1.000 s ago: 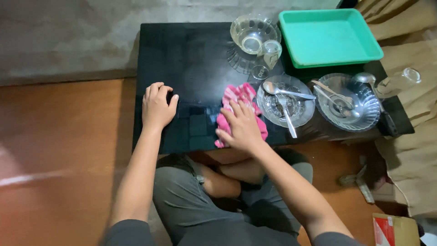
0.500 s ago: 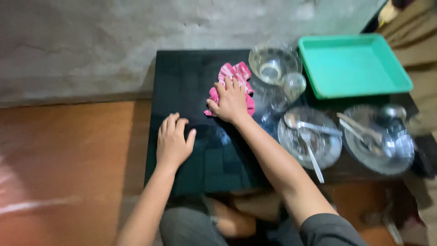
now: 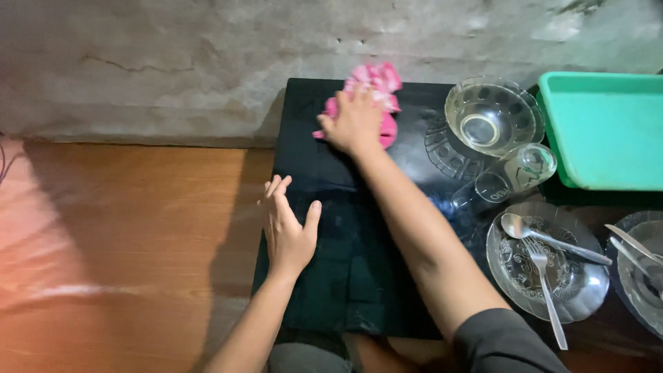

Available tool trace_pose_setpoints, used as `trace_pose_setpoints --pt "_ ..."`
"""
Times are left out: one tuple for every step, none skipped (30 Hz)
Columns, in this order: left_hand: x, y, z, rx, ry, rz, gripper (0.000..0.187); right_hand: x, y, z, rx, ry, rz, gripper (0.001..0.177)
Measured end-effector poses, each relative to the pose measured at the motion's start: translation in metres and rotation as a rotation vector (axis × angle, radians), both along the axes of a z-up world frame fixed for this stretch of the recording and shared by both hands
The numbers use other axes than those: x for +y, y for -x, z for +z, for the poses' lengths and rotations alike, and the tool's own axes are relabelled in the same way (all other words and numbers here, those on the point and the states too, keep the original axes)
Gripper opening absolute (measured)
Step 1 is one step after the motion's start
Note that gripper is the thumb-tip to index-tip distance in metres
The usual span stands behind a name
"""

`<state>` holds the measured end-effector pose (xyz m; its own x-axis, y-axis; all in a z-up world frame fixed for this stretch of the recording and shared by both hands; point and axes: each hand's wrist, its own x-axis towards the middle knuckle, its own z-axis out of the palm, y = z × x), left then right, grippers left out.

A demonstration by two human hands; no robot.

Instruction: Wiping a table surface with a cloth and organizing dishes and a tray.

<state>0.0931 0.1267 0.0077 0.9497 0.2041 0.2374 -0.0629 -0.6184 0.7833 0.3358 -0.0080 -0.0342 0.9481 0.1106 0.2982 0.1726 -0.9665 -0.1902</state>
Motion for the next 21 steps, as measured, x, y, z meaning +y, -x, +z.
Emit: trace_pose_setpoints --pt "-0.001 0.000 0.002 0.002 -0.001 -0.003 0.062 0.017 0.003 -0.001 0.002 -0.001 -0.003 0.063" --pt "-0.002 0.000 0.003 0.004 0.022 -0.008 0.062 0.034 0.007 -0.002 0.006 -0.009 0.072 0.063" --pt "-0.003 0.000 0.006 0.002 0.047 -0.010 0.062 0.051 0.010 -0.002 0.008 -0.015 0.150 0.062" --pt "-0.002 -0.002 0.003 0.001 0.047 -0.011 0.062 0.061 0.017 0.002 0.007 -0.014 0.150 0.062" --pt "-0.002 -0.003 -0.001 -0.001 0.023 -0.006 0.062 0.070 0.025 0.005 0.020 -0.002 0.225 0.064" --pt "-0.002 -0.003 -0.004 -0.003 -0.002 -0.002 0.062 0.079 0.034 0.008 0.032 0.010 0.300 0.066" --pt "-0.002 -0.003 -0.007 -0.003 -0.004 -0.003 0.062 0.076 0.032 0.007 0.032 0.007 0.298 0.066" --pt "-0.002 -0.003 -0.009 0.003 -0.010 -0.001 0.061 0.072 0.031 0.006 0.038 -0.012 0.328 0.066" --pt "-0.001 -0.003 -0.011 0.006 -0.019 0.001 0.061 0.070 0.029 0.006 0.042 -0.034 0.356 0.066" --pt "-0.001 -0.002 -0.010 0.005 -0.025 0.000 0.061 0.059 0.030 0.007 0.039 -0.040 0.355 0.066" --pt "-0.002 -0.002 -0.009 0.001 -0.048 0.005 0.059 0.049 0.029 0.011 0.041 -0.046 0.314 0.064" --pt "-0.003 -0.001 -0.008 -0.003 -0.070 0.010 0.058 0.040 0.029 0.014 0.044 -0.052 0.273 0.062" --pt "-0.003 -0.001 -0.011 -0.007 -0.074 0.012 0.058 0.024 0.028 0.011 0.040 -0.055 0.275 0.062" --pt "-0.004 0.000 -0.014 0.001 -0.130 0.014 0.055 0.009 0.027 0.008 0.006 -0.041 0.232 0.062" --pt "-0.001 -0.004 -0.014 0.001 -0.196 0.008 0.053 -0.005 0.022 0.008 -0.035 -0.037 0.179 0.062" --pt "0.001 -0.003 -0.011 -0.010 -0.211 0.002 0.053 -0.021 0.023 0.005 -0.046 -0.051 0.171 0.062" --pt "-0.002 -0.002 -0.010 0.063 -0.223 -0.004 0.049 -0.040 0.023 0.001 -0.070 -0.038 0.124 0.061" --pt "-0.004 -0.001 -0.010 0.135 -0.235 -0.008 0.046 -0.059 0.023 -0.003 -0.094 -0.026 0.076 0.061" --pt "-0.005 0.000 -0.006 0.130 -0.233 -0.016 0.046 -0.070 0.027 -0.003 -0.098 -0.023 0.068 0.061" --pt "-0.006 0.001 -0.002 0.161 -0.273 -0.019 0.046 -0.080 0.031 -0.002 -0.095 -0.033 0.015 0.061" --pt "-0.007 0.003 0.001 0.193 -0.312 -0.020 0.046 -0.092 0.035 -0.002 -0.092 -0.042 -0.037 0.061"
